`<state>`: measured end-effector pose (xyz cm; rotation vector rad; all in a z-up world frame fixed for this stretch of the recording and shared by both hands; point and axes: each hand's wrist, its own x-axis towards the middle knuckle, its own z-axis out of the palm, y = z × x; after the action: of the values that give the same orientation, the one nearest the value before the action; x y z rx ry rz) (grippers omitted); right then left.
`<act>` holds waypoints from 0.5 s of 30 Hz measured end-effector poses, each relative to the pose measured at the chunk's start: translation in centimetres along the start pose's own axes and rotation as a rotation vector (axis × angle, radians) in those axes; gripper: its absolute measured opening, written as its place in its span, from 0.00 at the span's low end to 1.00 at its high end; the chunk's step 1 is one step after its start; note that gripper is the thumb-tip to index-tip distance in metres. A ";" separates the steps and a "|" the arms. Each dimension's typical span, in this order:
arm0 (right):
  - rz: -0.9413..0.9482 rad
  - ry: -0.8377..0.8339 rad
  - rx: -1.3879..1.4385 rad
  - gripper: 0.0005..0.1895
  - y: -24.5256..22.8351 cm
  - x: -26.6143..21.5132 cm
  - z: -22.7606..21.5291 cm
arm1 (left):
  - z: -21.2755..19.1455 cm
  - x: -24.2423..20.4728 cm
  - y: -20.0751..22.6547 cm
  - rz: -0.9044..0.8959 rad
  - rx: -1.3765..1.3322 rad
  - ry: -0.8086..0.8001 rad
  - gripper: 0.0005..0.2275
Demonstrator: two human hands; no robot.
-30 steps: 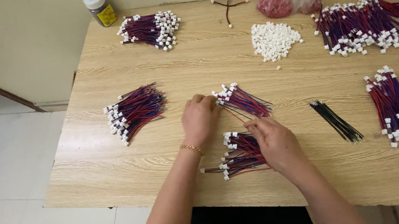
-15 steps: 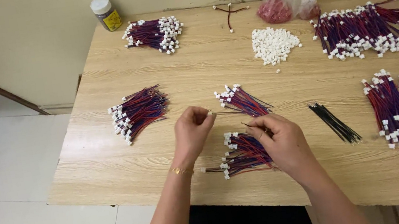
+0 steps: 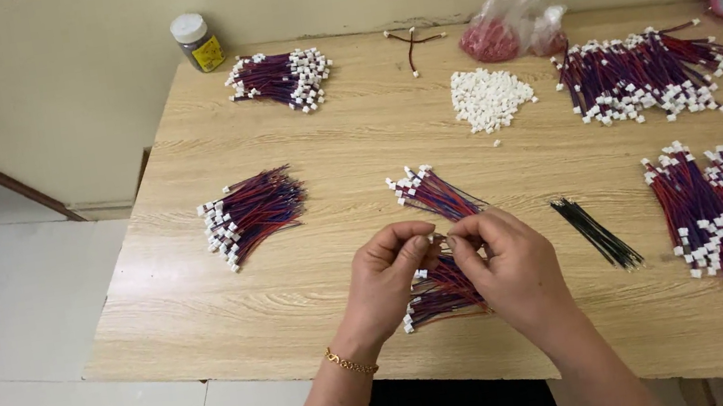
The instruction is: Sorting and organizing small wire harnesses into neat bundles on a table
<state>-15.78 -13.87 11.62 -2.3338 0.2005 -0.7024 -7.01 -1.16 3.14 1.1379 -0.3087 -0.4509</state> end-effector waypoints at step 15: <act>0.079 -0.069 0.025 0.02 0.4 -0.4 0.3 | -0.1 -1.0 0.1 -0.120 -0.241 -0.045 0.07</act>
<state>-15.92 -13.90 11.02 -2.3094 0.2495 -0.5816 -7.86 -0.58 3.16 0.9148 -0.2198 -0.6034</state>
